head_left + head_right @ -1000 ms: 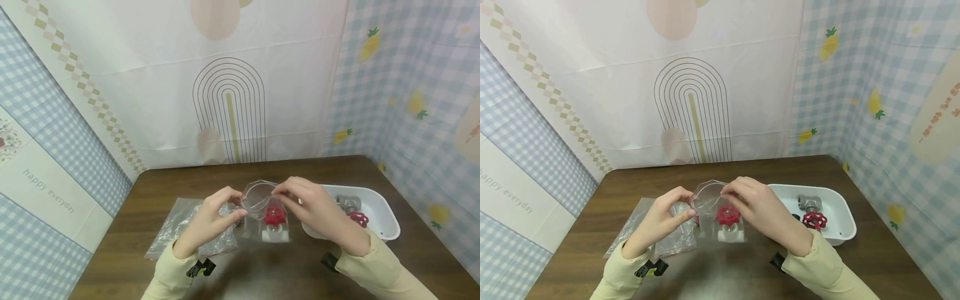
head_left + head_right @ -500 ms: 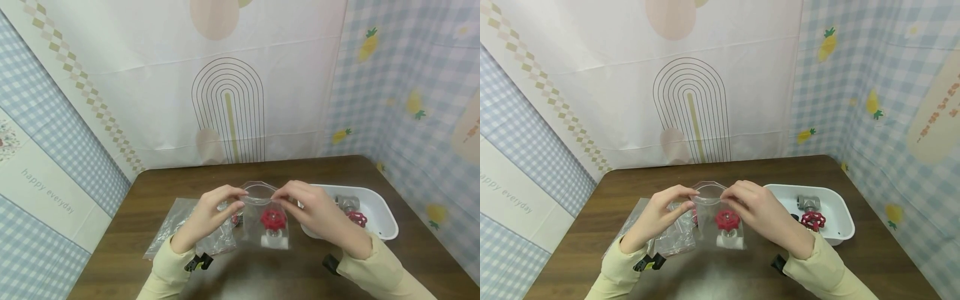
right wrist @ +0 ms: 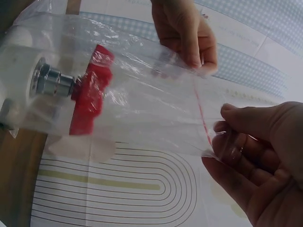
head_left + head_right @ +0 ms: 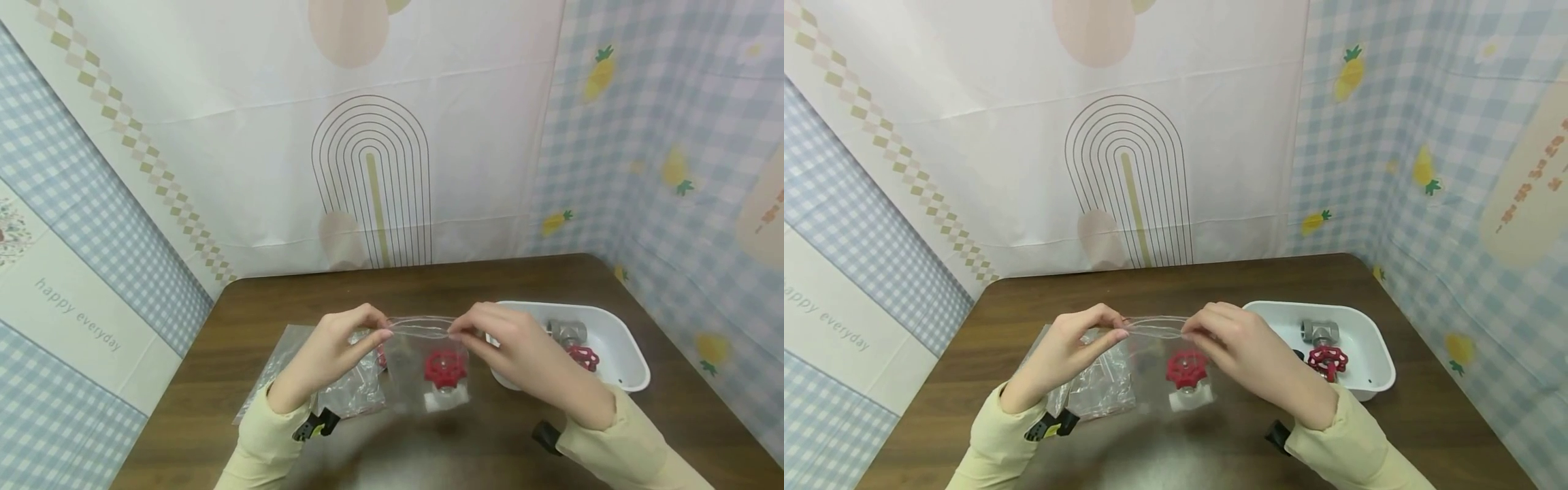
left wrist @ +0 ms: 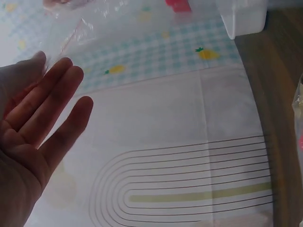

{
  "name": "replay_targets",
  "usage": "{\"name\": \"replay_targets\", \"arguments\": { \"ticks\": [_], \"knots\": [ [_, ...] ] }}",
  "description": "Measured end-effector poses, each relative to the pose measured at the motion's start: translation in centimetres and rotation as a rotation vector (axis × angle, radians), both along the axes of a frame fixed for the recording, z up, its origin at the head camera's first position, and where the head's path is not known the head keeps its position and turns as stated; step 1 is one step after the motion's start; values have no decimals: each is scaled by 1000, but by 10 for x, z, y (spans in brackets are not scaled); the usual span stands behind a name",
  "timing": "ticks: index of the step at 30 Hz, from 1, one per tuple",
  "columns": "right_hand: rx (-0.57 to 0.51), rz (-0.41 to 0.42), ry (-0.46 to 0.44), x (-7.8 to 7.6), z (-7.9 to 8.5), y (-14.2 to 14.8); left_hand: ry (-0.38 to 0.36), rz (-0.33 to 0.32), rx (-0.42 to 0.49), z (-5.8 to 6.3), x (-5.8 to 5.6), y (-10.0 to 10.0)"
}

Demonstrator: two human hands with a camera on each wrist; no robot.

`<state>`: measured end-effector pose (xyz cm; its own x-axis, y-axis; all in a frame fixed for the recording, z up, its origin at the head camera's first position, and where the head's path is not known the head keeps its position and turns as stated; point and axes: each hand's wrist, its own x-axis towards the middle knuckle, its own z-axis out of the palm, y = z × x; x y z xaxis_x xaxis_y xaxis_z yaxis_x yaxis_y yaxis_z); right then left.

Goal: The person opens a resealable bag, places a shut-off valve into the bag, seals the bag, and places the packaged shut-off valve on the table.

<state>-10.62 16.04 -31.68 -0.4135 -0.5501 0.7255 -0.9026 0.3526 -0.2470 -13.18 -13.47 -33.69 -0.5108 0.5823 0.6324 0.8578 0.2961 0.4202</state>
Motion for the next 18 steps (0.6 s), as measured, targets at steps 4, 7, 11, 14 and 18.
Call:
{"name": "replay_targets", "arguments": {
  "ticks": [4, 7, 11, 14, 18],
  "knots": [
    [24, -17, -24, 0, -2, 3, 53, -3, 6, 4, 2, 2],
    [39, -33, -35, -1, -5, 4, 99, 22, -4, 4, 2, 3],
    [59, -59, -43, -2, -10, 4, 145, 53, -21, 2, 2, 5],
    [77, -84, -52, -3, -13, 4, 172, 62, -38, -2, 1, 7],
    [92, -115, -68, -5, -18, 5, 201, 58, -68, -5, -2, 9]
  ]
}}
